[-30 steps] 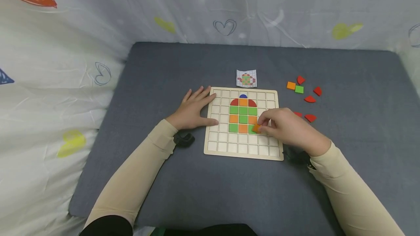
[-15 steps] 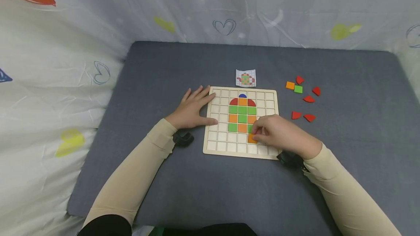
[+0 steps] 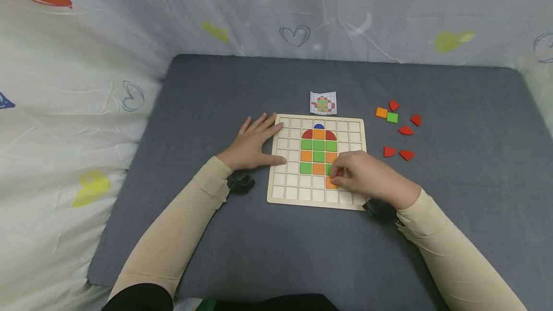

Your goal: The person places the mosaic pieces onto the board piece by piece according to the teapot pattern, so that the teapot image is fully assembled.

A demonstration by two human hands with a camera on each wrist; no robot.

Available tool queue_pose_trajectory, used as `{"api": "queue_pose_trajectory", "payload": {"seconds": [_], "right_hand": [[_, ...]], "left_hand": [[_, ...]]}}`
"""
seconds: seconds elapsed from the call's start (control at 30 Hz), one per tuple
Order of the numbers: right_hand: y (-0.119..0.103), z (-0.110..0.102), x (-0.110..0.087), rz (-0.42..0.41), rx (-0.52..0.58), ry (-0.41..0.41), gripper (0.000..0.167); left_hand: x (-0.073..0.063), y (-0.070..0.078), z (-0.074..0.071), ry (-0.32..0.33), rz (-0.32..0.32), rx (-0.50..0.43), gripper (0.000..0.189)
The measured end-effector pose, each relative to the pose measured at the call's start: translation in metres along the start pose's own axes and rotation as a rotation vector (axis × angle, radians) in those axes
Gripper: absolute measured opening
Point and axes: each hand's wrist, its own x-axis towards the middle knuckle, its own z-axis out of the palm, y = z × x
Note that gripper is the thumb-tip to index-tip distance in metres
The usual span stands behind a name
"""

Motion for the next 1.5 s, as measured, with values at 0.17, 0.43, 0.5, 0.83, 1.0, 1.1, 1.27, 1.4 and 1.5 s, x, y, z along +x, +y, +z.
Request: {"api": "queue_pose_trajectory", "payload": {"seconds": [0.17, 0.43, 0.5, 0.83, 1.0, 1.1, 1.27, 1.4, 1.5], "right_hand": [[0.006, -0.005, -0.001, 0.035, 0.002, 0.02, 0.011], [0.029, -0.029, -0.002, 0.194, 0.107, 0.071, 0.004], [0.037, -0.036, -0.004, 0.227, 0.092, 0.097, 0.004], [0.079, -0.065, -0.01, 0.356, 0.06, 0.227, 0.015], [0.098, -0.071, -0.011, 0.371, 0.012, 0.288, 0.016], [0.106, -0.073, -0.01, 0.37, -0.013, 0.315, 0.02], [0.116, -0.076, -0.006, 0.379, -0.057, 0.336, 0.029], [0.122, -0.076, -0.005, 0.403, -0.083, 0.326, 0.03], [0.124, -0.075, -0.005, 0.414, -0.086, 0.331, 0.029]], "left_hand": [[0.0, 0.001, 0.0, 0.005, 0.0, -0.004, 0.103], [-0.001, 0.003, -0.002, 0.004, -0.001, -0.006, 0.103], [-0.001, 0.003, -0.001, 0.002, -0.001, -0.001, 0.104], [-0.002, 0.002, 0.001, 0.004, 0.001, 0.002, 0.103], [-0.002, 0.002, 0.0, 0.005, -0.007, 0.009, 0.103], [-0.001, 0.003, -0.001, 0.005, -0.007, 0.012, 0.102], [-0.001, 0.002, 0.0, 0.006, 0.001, 0.01, 0.102], [-0.002, 0.002, 0.0, 0.002, 0.001, 0.006, 0.102], [-0.002, 0.003, 0.0, 0.006, -0.002, 0.003, 0.102]]}}
